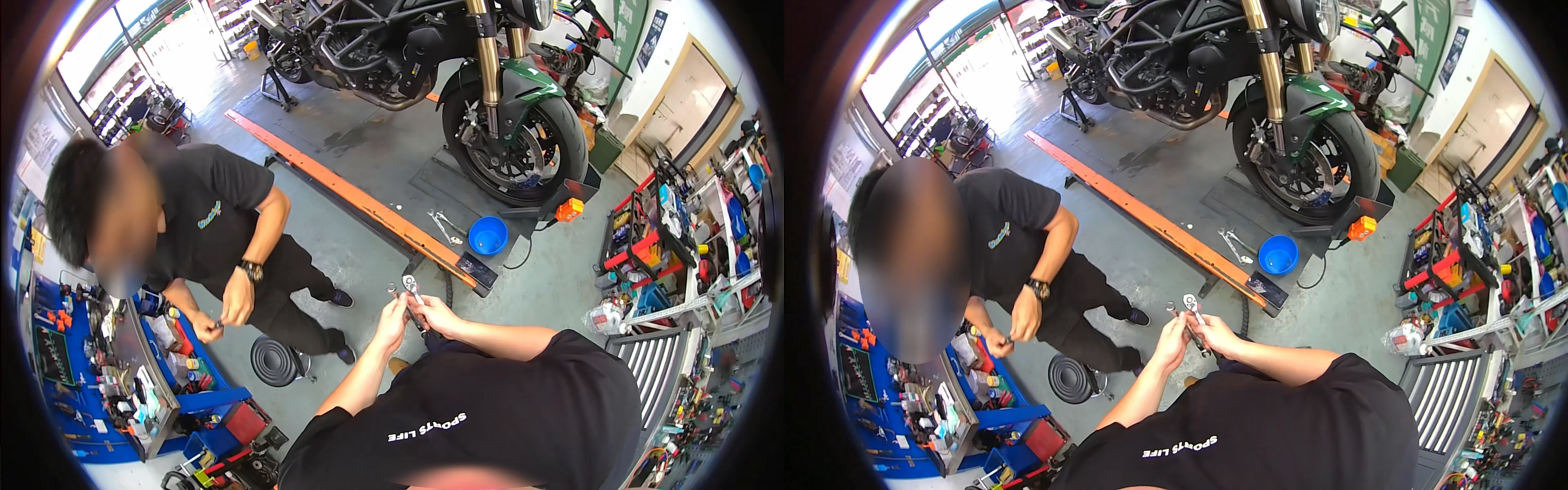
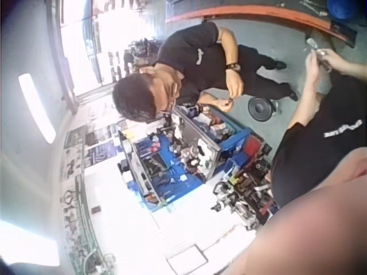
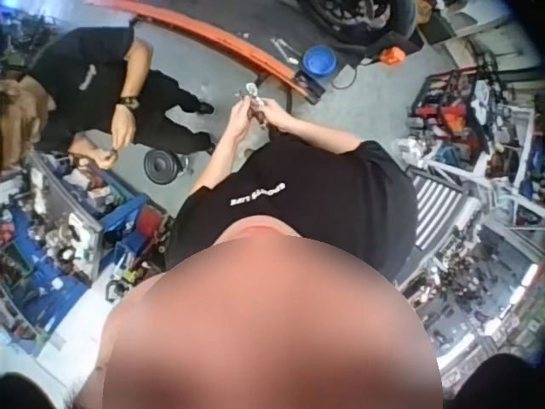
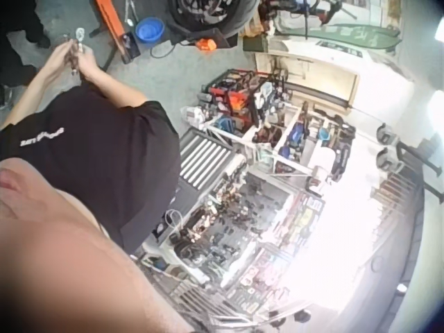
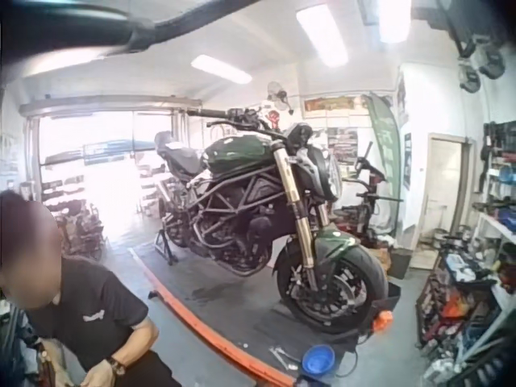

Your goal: The person works on a motorcycle engine, using a ratchet and socket to loosen and tighten bolts on the exhaust manifold area. They retrieve a socket from a tool chest and continue adjusting components under the engine while another person works nearby.

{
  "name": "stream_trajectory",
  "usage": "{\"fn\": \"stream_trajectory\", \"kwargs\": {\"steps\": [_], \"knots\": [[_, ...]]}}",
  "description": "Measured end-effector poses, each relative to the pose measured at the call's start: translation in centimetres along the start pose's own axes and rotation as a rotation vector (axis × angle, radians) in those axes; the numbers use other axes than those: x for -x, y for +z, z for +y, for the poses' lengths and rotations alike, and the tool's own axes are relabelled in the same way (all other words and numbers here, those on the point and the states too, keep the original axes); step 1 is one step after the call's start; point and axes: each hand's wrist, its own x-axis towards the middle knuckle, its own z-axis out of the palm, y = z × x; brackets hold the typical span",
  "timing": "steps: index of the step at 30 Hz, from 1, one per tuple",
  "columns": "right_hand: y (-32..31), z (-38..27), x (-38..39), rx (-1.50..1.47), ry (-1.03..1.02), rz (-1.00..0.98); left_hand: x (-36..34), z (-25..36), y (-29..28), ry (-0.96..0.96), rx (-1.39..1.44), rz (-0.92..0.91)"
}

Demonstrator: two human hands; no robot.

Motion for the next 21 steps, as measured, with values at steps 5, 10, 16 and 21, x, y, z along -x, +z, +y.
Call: {"fn": "stream_trajectory", "kwargs": {"steps": [5, 10, 16, 21], "knots": [[-0.4, -1.4, -2.8, 0.004, -0.083, -0.003, -4.8, 1.5, 1.0, -0.041, -0.128, 0.039], [-3.1, -3.0, -8.4, -0.138, -0.043, 0.009, -11.2, 3.6, 0.4, 0.041, -0.171, 0.171], [-6.4, -7.8, -15.6, -0.131, -0.018, 0.004, -20.0, 6.8, -0.2, 0.064, -0.141, 0.331], [-10.1, -10.8, -21.8, 0.083, -0.057, -0.085, -25.2, 10.8, -1.3, 0.145, -0.226, 0.455]]}}
